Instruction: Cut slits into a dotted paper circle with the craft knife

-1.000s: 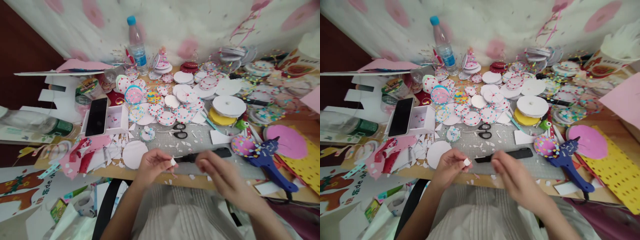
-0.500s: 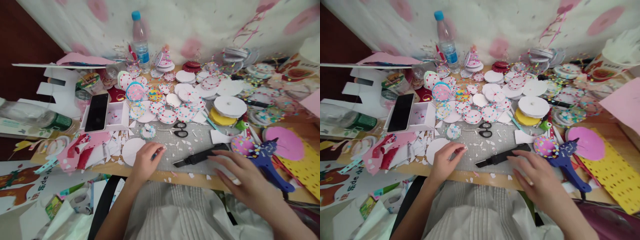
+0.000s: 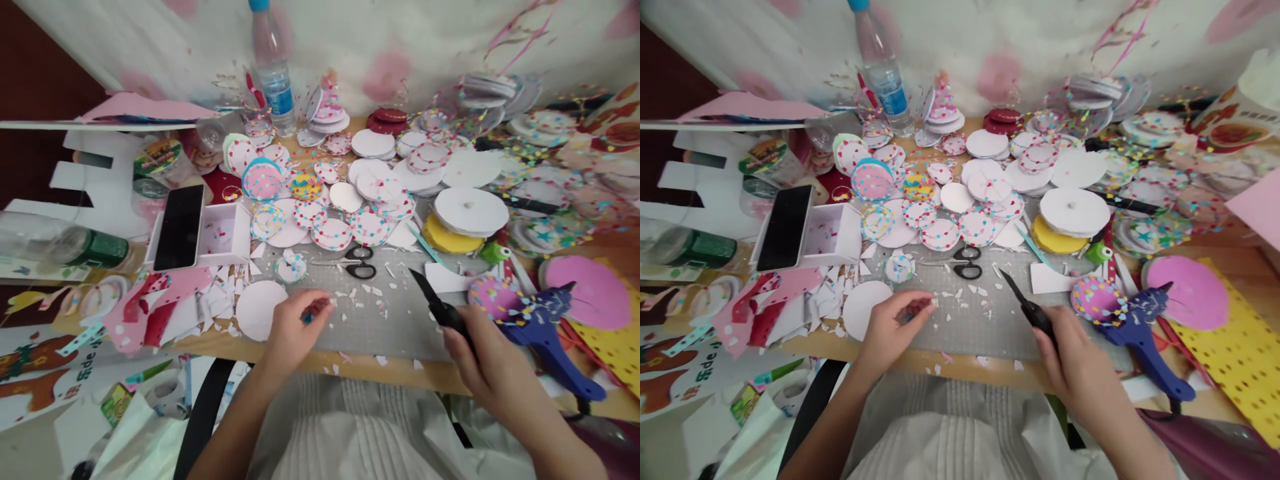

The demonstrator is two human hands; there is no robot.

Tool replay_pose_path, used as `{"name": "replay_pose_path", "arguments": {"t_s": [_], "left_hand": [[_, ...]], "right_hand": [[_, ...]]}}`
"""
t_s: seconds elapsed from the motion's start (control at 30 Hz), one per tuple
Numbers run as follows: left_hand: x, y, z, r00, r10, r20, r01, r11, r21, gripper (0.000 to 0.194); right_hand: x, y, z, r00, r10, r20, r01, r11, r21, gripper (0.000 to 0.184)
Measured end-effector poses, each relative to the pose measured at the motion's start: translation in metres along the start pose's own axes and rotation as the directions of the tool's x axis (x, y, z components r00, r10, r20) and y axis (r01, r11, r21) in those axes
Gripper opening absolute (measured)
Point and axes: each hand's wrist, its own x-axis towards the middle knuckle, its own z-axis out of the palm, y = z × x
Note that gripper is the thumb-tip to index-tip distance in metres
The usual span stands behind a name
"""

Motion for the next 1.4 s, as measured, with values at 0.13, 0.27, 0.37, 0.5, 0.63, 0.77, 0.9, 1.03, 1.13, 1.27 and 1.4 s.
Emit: {"name": "replay_pose_path", "arguments": {"t_s": [0.13,0.27,0.37,0.5,0.63,0.77,0.9,1.03,1.13,1.27,1.4], "left_hand": [[0.007,0.003,0.008,0.983,0.172,0.058,-0.181,0.954,0.240,0.017],[0.011,0.000,0.014,0.962,0.263,0.070,-0.267,0.869,0.417,0.019],[0.011,-0.002,0.013,0.945,0.316,0.080,-0.314,0.817,0.484,0.019],[0.009,-0.003,0.008,0.917,0.354,0.184,-0.394,0.731,0.557,0.023],[0.009,-0.006,0.005,0.908,0.349,0.230,-0.417,0.717,0.559,0.028],[0.008,-0.010,0.008,0.915,0.371,0.160,-0.396,0.749,0.531,0.024],[0.006,-0.011,0.015,0.934,0.350,0.075,-0.337,0.791,0.510,0.015],[0.004,-0.010,0.015,0.919,0.394,0.021,-0.350,0.790,0.504,0.014],[0.002,-0.010,0.009,0.911,0.406,0.072,-0.384,0.771,0.509,0.014],[0.000,-0.012,0.001,0.919,0.376,0.122,-0.382,0.765,0.519,0.013],[0.000,-0.014,0.000,0.925,0.365,0.108,-0.364,0.766,0.530,0.012]], "right_hand": [[-0.007,-0.033,0.013,0.960,0.173,0.218,-0.228,0.939,0.259,0.020],[0.000,-0.062,0.033,0.918,0.190,0.347,-0.308,0.894,0.326,0.023],[0.004,-0.067,0.041,0.898,0.196,0.395,-0.332,0.890,0.312,0.026],[0.007,-0.064,0.041,0.895,0.192,0.402,-0.340,0.879,0.336,0.025],[0.007,-0.065,0.039,0.894,0.191,0.405,-0.336,0.885,0.324,0.026],[0.006,-0.069,0.037,0.906,0.186,0.381,-0.320,0.889,0.327,0.026],[0.005,-0.070,0.037,0.902,0.197,0.385,-0.330,0.888,0.321,0.026],[0.003,-0.071,0.036,0.888,0.202,0.412,-0.344,0.888,0.306,0.026],[0.002,-0.071,0.036,0.880,0.198,0.431,-0.348,0.887,0.303,0.026],[0.001,-0.071,0.036,0.874,0.184,0.449,-0.336,0.898,0.286,0.027],[0.001,-0.072,0.038,0.874,0.173,0.455,-0.323,0.905,0.276,0.026]]}}
